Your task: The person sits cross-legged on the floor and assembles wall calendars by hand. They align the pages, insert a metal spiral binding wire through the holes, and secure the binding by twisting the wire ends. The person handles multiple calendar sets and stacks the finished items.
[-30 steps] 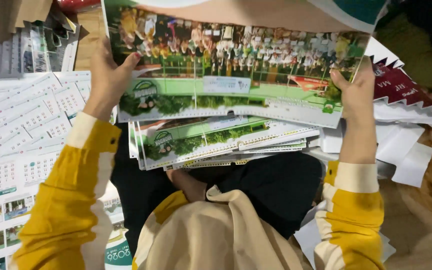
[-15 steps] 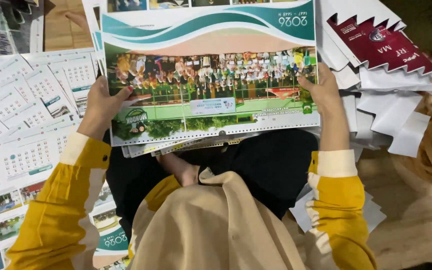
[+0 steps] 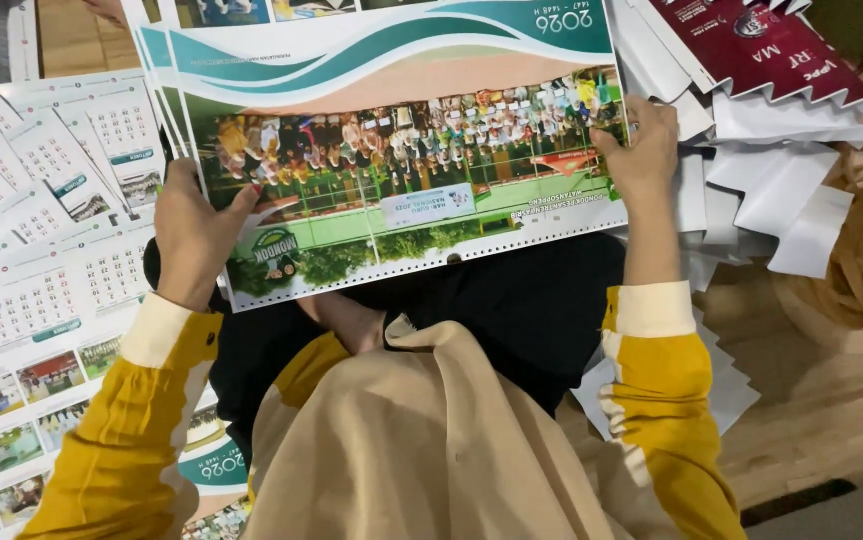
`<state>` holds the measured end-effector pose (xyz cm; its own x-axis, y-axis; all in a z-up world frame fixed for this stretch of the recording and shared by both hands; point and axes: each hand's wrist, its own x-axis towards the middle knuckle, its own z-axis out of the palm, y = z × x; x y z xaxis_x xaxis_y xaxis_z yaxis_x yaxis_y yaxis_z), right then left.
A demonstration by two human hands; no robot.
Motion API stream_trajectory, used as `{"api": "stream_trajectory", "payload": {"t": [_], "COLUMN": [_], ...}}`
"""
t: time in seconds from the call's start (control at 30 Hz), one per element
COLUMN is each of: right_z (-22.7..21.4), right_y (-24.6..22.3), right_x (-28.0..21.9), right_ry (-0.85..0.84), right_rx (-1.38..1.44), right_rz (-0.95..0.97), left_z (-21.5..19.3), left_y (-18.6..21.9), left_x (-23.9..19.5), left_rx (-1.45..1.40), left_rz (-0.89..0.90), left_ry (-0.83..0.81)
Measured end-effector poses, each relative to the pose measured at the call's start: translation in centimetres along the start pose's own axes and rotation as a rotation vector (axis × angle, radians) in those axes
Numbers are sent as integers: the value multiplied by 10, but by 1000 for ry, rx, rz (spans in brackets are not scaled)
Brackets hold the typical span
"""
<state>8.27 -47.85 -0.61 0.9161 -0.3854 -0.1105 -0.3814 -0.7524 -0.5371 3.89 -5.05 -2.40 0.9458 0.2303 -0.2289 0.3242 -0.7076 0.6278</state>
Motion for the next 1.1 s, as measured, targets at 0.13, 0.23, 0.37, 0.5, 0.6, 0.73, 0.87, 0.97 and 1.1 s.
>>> {"api": "stream_trajectory", "payload": {"t": [0.13,0.23,0.37,0.5,0.6,0.73,0.87,0.97,1.1], "right_z": [-9,-15,-23,-13,-7,-4,-3,2,4], "right_y": [29,64,69,63,61,62,58,71,59], "right_x": [-15,-37,-71,-86,-90,-91,-90,-88,-91], "right_ry": [72,116,-24,-24,44,82,68,88,54], "right_rx": [63,187,271,361,397,410,395,422,435], "right_rz": [-74,-134,-73,-89,-122,-119,-199,-108,-16], "left_z": [-15,-31,-43,-30,-16,-9,4,8,7], "left_y": [9,7,-7,-5,-16,-14,-25,-29,-28], "left_x": [-25,-59,-100,-115,-120,-122,-118,-120,-119], "left_rx": [55,31,18,-122,-196,-142,-221,-246,-224], "left_rz": [140,201,59,-127,-25,20,149,140,137], "left_ry": [134,143,79,-7,68,99,203,217,225]}}
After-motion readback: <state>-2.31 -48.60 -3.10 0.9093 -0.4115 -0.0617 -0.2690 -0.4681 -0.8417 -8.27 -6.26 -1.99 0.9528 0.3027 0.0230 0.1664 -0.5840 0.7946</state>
